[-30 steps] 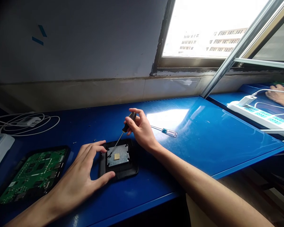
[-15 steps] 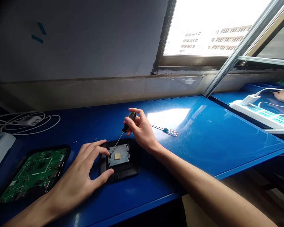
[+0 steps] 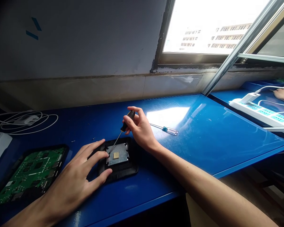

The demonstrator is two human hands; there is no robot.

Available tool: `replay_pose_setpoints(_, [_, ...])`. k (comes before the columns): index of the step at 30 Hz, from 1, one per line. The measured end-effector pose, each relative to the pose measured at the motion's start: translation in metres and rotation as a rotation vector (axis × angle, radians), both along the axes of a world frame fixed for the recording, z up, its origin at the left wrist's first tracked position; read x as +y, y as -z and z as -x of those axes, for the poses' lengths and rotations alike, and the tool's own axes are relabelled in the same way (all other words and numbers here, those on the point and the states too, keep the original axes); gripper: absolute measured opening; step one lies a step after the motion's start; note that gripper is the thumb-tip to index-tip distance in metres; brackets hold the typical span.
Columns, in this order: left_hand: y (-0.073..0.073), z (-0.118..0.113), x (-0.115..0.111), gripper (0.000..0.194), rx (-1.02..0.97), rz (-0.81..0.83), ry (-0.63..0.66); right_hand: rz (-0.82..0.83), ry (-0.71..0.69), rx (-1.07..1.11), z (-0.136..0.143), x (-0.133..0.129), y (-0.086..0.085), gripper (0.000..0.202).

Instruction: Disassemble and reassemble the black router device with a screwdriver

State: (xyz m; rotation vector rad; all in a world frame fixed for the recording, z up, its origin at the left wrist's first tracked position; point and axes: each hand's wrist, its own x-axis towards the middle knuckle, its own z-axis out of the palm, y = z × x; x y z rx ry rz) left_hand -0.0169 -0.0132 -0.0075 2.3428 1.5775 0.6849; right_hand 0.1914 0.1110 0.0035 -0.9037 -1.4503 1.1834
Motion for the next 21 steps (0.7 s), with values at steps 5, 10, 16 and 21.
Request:
replay_pose_setpoints(5, [-0.002,0.001,0.0,0.021,0.014,-0.008,-0.002,0.005,-0.004,0.006,0.0,0.0,0.001,0.05])
replay_pose_setpoints(10, [-0.001,0.002,0.001,0.02,0.014,-0.019,-0.006,-0.021,0.013,0.005,0.0,0.0,0.0,0.049])
replay_pose_setpoints(16, [-0.001,0.002,0.0,0.021,0.013,-0.025,-0.017,-0.099,0.076,0.031,-0.003,-0.004,-0.008,0.045])
replay_pose_setpoints(21, [-0.002,0.001,-0.001,0.021,0.01,-0.021,-0.024,-0.119,0.068,0.043,-0.002,-0.006,-0.01,0.043])
